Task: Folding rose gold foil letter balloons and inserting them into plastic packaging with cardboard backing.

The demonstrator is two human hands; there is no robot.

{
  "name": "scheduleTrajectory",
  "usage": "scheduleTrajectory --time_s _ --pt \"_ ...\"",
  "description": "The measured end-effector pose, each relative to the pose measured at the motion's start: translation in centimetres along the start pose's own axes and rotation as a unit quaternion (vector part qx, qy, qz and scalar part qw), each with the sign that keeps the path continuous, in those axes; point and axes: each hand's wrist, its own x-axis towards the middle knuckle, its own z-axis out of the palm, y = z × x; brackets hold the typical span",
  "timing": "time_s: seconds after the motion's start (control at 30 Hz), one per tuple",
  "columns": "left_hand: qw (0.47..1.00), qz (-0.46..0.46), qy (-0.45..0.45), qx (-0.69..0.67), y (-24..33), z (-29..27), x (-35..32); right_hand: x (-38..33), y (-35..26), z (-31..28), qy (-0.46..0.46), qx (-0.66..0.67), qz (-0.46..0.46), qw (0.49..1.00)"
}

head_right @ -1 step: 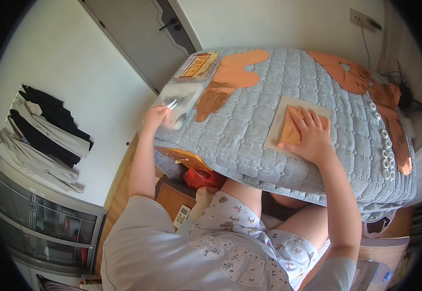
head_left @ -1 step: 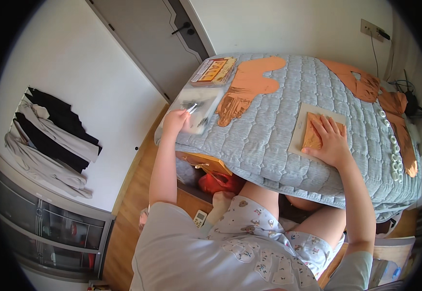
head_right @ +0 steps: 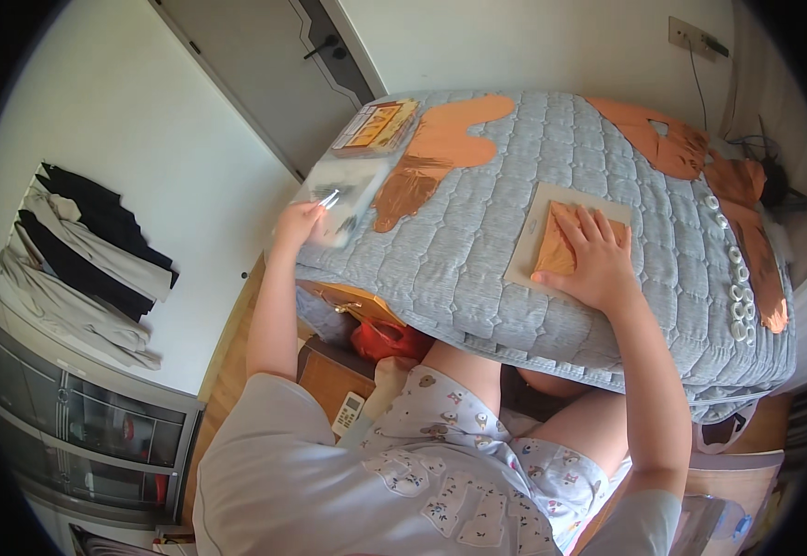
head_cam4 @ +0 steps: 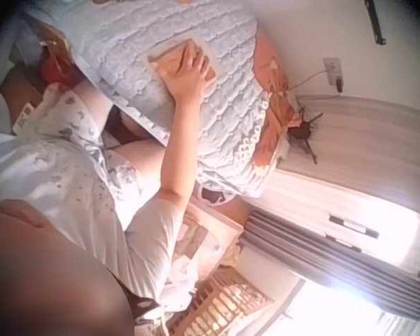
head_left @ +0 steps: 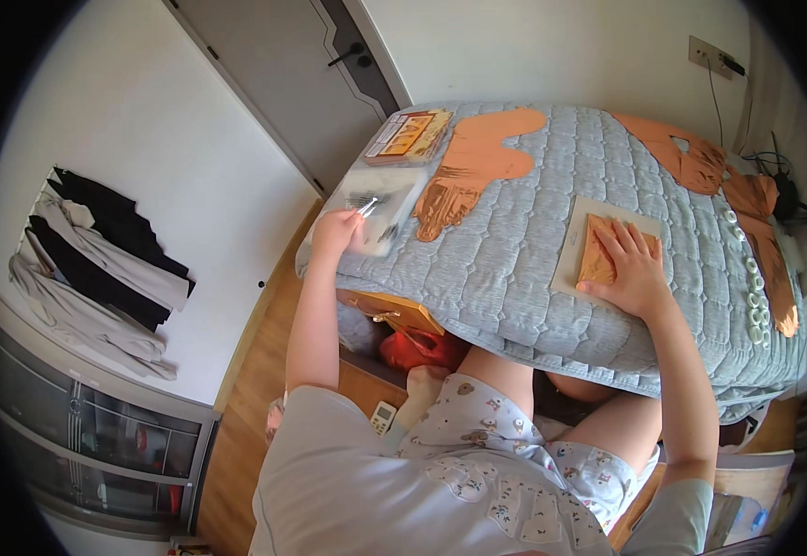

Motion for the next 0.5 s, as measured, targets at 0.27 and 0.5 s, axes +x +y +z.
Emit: scheduleTrajectory --time_s 0.27,0.5 --pt "0.979 0.082 0.178 -0.055 10.4 -2.6 -3.6 -0.4 0.2 -0.3 -0.001 0.008 -0.025 1.000" --pt "0.940 0.263 -0.169 -0.138 19.9 0.4 -10.3 -4.1 -0.9 -1.4 -0.025 0.017 -0.061 0.998"
